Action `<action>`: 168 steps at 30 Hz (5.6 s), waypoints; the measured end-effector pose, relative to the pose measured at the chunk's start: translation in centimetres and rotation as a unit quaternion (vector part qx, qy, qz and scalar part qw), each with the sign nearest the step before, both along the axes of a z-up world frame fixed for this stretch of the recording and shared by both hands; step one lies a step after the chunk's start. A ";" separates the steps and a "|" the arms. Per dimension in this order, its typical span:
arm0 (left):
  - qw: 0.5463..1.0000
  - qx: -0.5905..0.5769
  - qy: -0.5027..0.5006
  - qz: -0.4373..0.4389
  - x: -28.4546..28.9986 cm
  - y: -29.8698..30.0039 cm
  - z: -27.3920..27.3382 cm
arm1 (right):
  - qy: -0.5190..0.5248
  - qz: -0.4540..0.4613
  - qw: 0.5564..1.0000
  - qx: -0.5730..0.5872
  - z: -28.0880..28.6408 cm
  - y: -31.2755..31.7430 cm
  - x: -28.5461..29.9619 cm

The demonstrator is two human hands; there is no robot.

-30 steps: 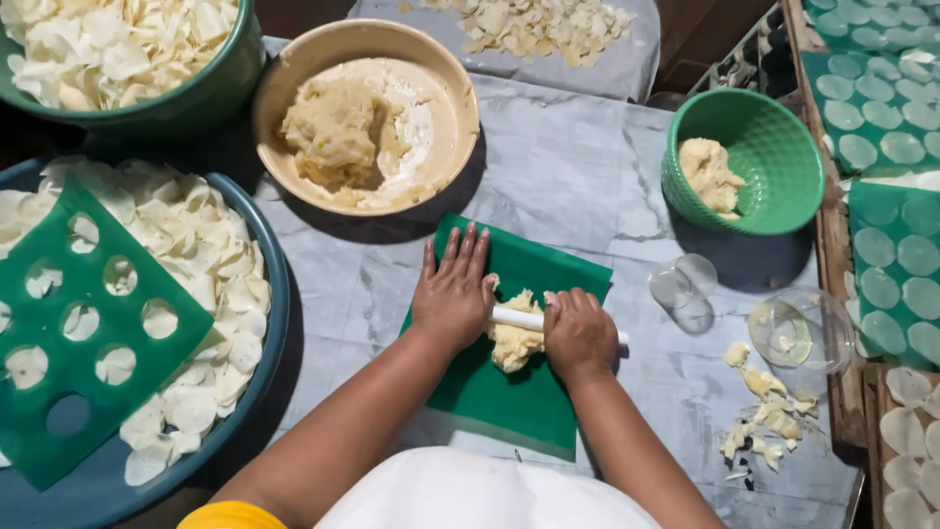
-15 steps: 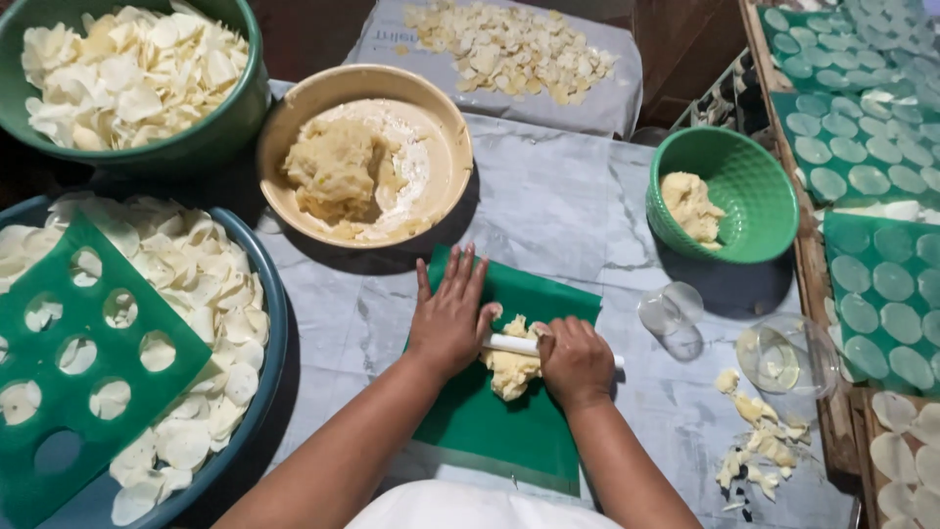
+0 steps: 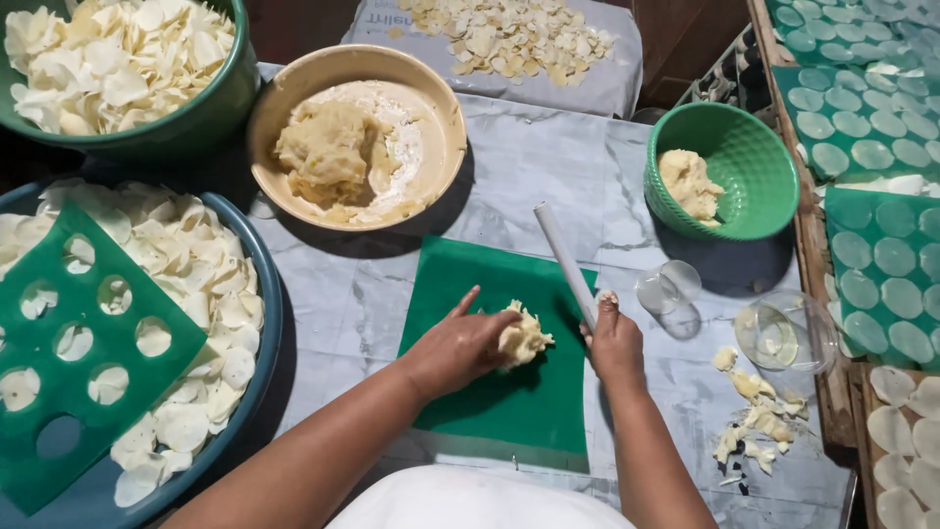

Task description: Rolling out small portions of dough into thin sheets using a rolling pin on a mat

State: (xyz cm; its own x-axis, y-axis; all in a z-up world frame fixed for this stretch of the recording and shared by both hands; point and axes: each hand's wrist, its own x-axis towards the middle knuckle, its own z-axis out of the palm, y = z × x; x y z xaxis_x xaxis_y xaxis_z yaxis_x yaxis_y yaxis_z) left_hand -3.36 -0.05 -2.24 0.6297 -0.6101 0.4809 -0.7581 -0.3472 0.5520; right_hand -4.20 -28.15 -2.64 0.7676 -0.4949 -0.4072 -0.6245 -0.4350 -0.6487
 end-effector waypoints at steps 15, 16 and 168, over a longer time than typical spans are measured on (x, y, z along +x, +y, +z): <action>0.959 0.011 0.180 0.221 3.0 -2.0 0.5 | -0.226 0.282 0.843 -0.399 5.2 4.1 -1.9; 0.958 0.012 0.180 0.222 3.3 -2.0 -0.2 | -0.226 0.283 0.843 -0.398 4.3 4.4 -1.6; 0.883 0.306 0.174 0.310 5.6 -4.0 -1.0 | 0.012 0.454 0.855 -0.251 2.2 3.7 5.9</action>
